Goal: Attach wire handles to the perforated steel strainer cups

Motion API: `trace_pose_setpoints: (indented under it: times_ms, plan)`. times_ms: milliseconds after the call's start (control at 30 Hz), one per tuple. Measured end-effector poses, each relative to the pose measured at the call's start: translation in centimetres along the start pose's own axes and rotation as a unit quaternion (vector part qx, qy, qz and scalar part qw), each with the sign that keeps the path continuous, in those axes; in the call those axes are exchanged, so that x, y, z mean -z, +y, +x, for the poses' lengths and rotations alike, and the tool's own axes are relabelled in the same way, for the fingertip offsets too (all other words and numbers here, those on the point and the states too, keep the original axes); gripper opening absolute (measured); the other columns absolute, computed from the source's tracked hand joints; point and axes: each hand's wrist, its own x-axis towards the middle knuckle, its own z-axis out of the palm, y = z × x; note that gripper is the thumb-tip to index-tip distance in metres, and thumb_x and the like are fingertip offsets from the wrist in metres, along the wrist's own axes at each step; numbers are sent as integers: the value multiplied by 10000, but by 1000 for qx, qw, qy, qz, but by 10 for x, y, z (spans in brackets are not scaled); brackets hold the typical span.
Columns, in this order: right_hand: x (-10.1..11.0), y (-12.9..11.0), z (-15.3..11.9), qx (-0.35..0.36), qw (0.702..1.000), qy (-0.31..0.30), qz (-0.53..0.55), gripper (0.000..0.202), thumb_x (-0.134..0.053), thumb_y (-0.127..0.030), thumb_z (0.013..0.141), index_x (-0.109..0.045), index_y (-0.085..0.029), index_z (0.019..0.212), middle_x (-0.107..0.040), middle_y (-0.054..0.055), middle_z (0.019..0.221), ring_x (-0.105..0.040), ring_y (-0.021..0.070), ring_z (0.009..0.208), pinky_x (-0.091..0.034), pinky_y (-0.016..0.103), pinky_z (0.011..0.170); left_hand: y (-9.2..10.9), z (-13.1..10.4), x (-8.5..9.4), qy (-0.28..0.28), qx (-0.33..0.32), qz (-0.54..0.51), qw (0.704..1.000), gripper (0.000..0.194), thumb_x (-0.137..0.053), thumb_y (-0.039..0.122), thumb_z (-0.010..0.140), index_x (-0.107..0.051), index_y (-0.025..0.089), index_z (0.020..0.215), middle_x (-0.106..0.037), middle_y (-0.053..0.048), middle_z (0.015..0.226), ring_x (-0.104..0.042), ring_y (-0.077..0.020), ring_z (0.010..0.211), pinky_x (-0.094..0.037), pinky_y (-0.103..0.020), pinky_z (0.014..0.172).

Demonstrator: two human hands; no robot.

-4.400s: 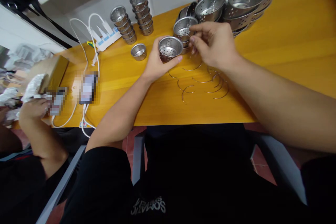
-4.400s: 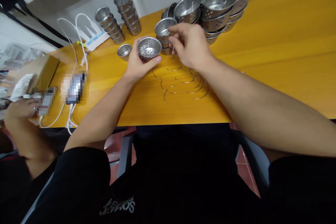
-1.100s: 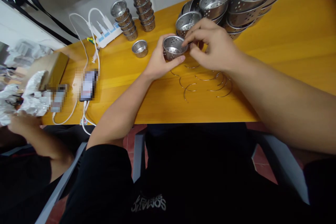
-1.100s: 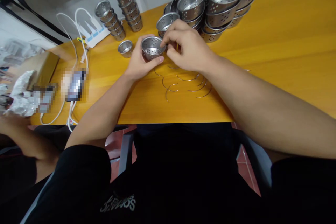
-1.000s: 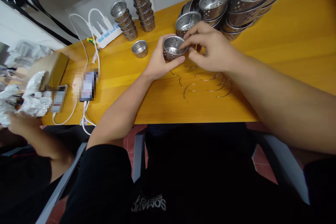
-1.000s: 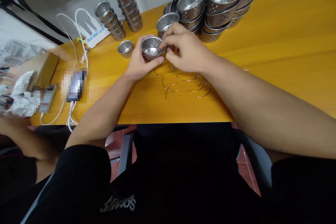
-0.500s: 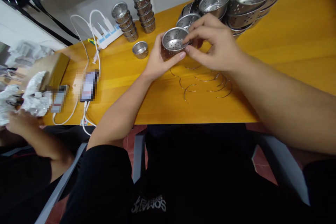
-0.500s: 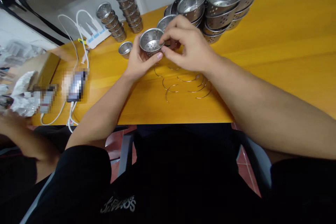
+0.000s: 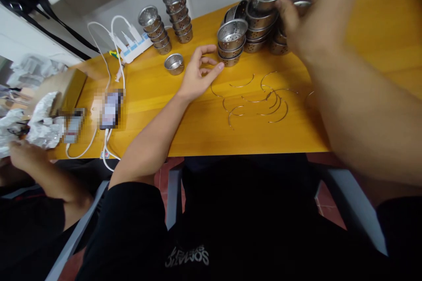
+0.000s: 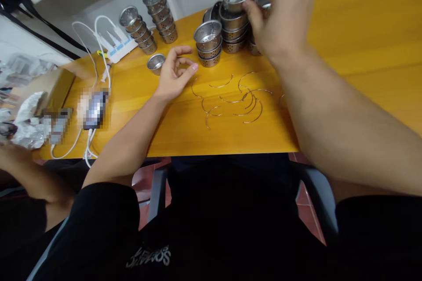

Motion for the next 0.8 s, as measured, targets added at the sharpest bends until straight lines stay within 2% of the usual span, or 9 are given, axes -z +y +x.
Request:
trace_pose_setpoints:
  times_ms: [167, 300, 467, 567, 633, 700, 733, 800]
  plan:
    - [-5, -9, 3, -36, 997, -50, -37, 407, -840, -589, 1222, -919, -271, 1462, -777, 133, 1534, -689, 446, 1511, -467, 728, 1282, 9, -1, 4, -24, -1, 8, 1000, 938, -620, 1040, 1044, -498, 407, 1726, -584, -159, 1748, -766, -283, 1355, -736, -505, 1086]
    - [-9, -14, 2, -44, 997, -51, -46, 509, -836, -631, 1192, -890, -204, 1463, -730, 160, 1539, -660, 458, 1513, -436, 742, 1285, 26, -5, 6, -29, 19, 12, 999, 847, -632, 1034, 1043, -559, 420, 1623, -593, -125, 1747, -765, -298, 1406, -706, -469, 1108]
    - [-12, -15, -1, -29, 997, -49, -61, 562, -833, -592, 1180, -816, -186, 1569, -676, 191, 1564, -644, 440, 1509, -438, 696, 1275, 41, -7, 11, 9, -11, 53, 998, 838, -594, 1047, 1045, -588, 406, 1585, -639, -121, 1679, -767, -327, 1419, -686, -520, 1173]
    - [-10, -12, -2, 0, 996, -38, -79, 575, -822, -590, 1180, -795, -167, 1570, -665, 207, 1574, -660, 444, 1492, -451, 701, 1254, 49, -5, 23, 49, -13, 100, 994, 751, -664, 981, 1062, -619, 413, 1551, -647, -113, 1680, -729, -363, 1495, -646, -581, 1291]
    - [-7, -11, -3, 23, 997, -30, -72, 597, -798, -599, 1191, -789, -144, 1578, -655, 219, 1576, -673, 444, 1484, -487, 694, 1234, 51, -2, 37, 84, 2, 126, 988, 654, -769, 879, 1065, -634, 424, 1516, -630, -101, 1724, -635, -392, 1639, -545, -618, 1443]
    - [0, -15, -4, 55, 997, -12, -46, 594, -746, -584, 1224, -787, -116, 1587, -647, 231, 1580, -677, 429, 1496, -519, 668, 1236, 44, 2, 55, 126, 19, 145, 981, 606, -882, 750, 1042, -629, 425, 1487, -596, -92, 1776, -473, -407, 1799, -371, -627, 1588]
    - [4, -19, -4, 75, 997, 2, -30, 577, -705, -562, 1247, -790, -100, 1582, -651, 238, 1576, -674, 421, 1512, -527, 650, 1249, 36, 3, 64, 146, 30, 153, 977, 629, -933, 683, 1022, -611, 423, 1495, -569, -90, 1809, -384, -410, 1862, -283, -632, 1633]
    - [15, -32, -3, 112, 994, 17, 0, 533, -596, -518, 1288, -808, -105, 1549, -698, 234, 1532, -684, 402, 1514, -533, 616, 1264, 13, 3, 81, 183, 68, 173, 965, 741, -1052, 547, 936, -579, 425, 1494, -518, -96, 1869, -274, -432, 1914, -202, -667, 1660]
